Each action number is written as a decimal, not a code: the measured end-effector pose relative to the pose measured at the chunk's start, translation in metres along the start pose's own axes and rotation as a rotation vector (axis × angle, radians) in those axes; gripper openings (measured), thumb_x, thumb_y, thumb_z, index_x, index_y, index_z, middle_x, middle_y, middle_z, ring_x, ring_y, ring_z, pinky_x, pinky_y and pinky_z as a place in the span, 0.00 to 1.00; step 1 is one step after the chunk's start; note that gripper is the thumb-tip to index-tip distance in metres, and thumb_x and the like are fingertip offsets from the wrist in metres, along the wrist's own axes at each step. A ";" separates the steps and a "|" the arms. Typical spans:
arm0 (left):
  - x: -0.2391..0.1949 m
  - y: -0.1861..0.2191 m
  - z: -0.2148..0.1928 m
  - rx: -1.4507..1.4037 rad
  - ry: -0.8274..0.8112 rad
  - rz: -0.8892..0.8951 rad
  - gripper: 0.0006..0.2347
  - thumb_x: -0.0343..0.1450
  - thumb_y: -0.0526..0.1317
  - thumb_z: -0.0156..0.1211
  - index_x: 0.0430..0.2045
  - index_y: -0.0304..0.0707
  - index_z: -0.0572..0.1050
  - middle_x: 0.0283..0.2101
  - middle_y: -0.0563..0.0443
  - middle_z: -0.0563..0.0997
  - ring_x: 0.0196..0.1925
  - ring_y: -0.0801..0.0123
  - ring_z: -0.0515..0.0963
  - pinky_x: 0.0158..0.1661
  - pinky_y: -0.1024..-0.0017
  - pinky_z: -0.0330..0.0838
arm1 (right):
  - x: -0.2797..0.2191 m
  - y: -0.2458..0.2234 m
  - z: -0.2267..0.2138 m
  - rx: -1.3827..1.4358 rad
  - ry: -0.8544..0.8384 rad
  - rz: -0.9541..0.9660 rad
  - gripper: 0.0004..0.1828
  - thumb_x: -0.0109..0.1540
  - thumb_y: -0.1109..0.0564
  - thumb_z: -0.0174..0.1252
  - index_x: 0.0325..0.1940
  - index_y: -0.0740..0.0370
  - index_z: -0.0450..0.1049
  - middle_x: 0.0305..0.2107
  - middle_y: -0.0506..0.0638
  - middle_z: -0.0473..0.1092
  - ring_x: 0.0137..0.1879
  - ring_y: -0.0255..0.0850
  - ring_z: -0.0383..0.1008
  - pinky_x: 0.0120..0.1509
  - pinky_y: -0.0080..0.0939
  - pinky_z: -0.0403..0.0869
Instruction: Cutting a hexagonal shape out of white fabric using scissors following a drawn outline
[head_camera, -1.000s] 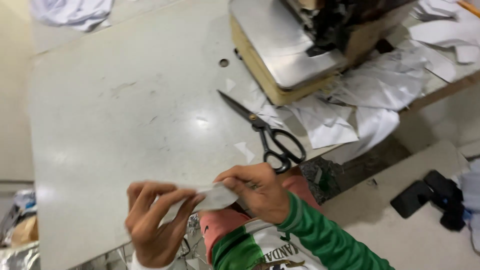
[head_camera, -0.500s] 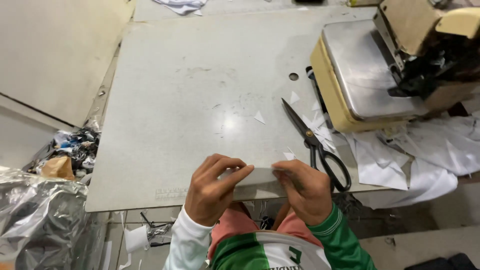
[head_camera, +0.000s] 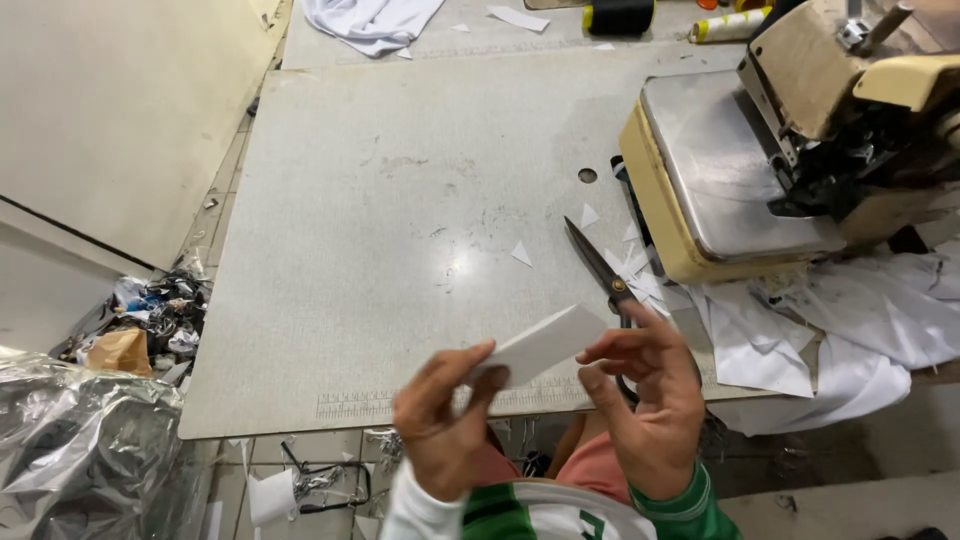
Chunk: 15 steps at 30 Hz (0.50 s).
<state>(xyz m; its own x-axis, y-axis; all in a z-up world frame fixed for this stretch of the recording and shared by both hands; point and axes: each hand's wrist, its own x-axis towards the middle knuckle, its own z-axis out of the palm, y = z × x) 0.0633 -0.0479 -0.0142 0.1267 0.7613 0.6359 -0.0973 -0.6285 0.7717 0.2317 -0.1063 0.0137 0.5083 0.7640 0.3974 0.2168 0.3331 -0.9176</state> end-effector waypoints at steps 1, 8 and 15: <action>-0.006 0.004 0.016 -0.053 0.114 -0.105 0.16 0.67 0.26 0.68 0.49 0.39 0.79 0.39 0.46 0.83 0.37 0.65 0.83 0.35 0.75 0.85 | -0.002 0.002 -0.004 -0.020 -0.093 0.013 0.20 0.61 0.63 0.63 0.55 0.64 0.66 0.34 0.52 0.71 0.41 0.37 0.74 0.48 0.33 0.77; -0.036 0.037 0.117 0.061 0.202 -0.091 0.14 0.66 0.30 0.71 0.46 0.35 0.81 0.29 0.49 0.82 0.23 0.76 0.75 0.27 0.80 0.74 | -0.032 -0.004 -0.035 -0.401 0.346 -0.120 0.06 0.64 0.60 0.58 0.34 0.64 0.71 0.26 0.47 0.66 0.30 0.34 0.62 0.37 0.33 0.63; -0.095 -0.287 -0.063 0.809 -0.865 -1.388 0.23 0.67 0.59 0.60 0.55 0.58 0.83 0.65 0.58 0.79 0.68 0.68 0.74 0.65 0.72 0.63 | -0.004 0.016 -0.210 -0.788 0.827 -0.291 0.17 0.69 0.57 0.61 0.55 0.75 0.74 0.39 0.62 0.73 0.42 0.49 0.72 0.50 0.46 0.73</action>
<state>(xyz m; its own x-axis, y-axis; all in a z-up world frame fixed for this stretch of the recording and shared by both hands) 0.0173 0.0699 -0.2957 0.1332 0.6180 -0.7748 0.9260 0.2009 0.3195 0.4083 -0.2197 -0.0032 0.6779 0.0284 0.7346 0.7213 -0.2190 -0.6571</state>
